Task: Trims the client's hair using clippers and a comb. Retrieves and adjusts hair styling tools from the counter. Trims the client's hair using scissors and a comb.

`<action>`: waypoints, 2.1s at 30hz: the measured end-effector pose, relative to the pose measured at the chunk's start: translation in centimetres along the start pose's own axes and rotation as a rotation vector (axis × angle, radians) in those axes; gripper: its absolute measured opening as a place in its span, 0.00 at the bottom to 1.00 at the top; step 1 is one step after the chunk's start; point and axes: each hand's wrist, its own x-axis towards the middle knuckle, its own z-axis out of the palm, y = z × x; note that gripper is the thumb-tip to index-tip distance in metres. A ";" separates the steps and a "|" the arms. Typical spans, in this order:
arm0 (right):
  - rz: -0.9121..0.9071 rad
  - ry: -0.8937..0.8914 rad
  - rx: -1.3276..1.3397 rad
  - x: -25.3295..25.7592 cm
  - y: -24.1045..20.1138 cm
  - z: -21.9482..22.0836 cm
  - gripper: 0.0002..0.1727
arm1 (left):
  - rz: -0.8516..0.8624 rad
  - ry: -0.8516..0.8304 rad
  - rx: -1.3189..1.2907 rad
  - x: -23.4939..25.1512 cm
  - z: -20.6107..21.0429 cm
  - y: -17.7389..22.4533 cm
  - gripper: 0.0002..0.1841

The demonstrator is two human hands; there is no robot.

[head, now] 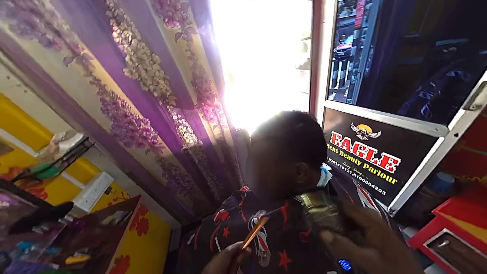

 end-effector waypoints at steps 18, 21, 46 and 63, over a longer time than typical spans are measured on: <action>-0.190 0.179 -0.627 2.9 -3.1 -6.3 0.37 | 0.608 -0.431 0.699 16.5 4.5 15.4 0.08; -0.187 0.120 -0.687 3.8 -3.6 -4.5 0.35 | 0.632 -0.386 0.714 15.7 4.0 14.3 0.07; 0.062 -0.045 -0.615 7.9 -2.8 -0.8 0.33 | 0.578 -0.428 0.771 14.3 3.6 9.9 0.13; -0.060 -0.095 -0.747 9.6 -4.0 -0.8 0.28 | 0.604 -0.363 0.662 14.5 3.6 8.3 0.08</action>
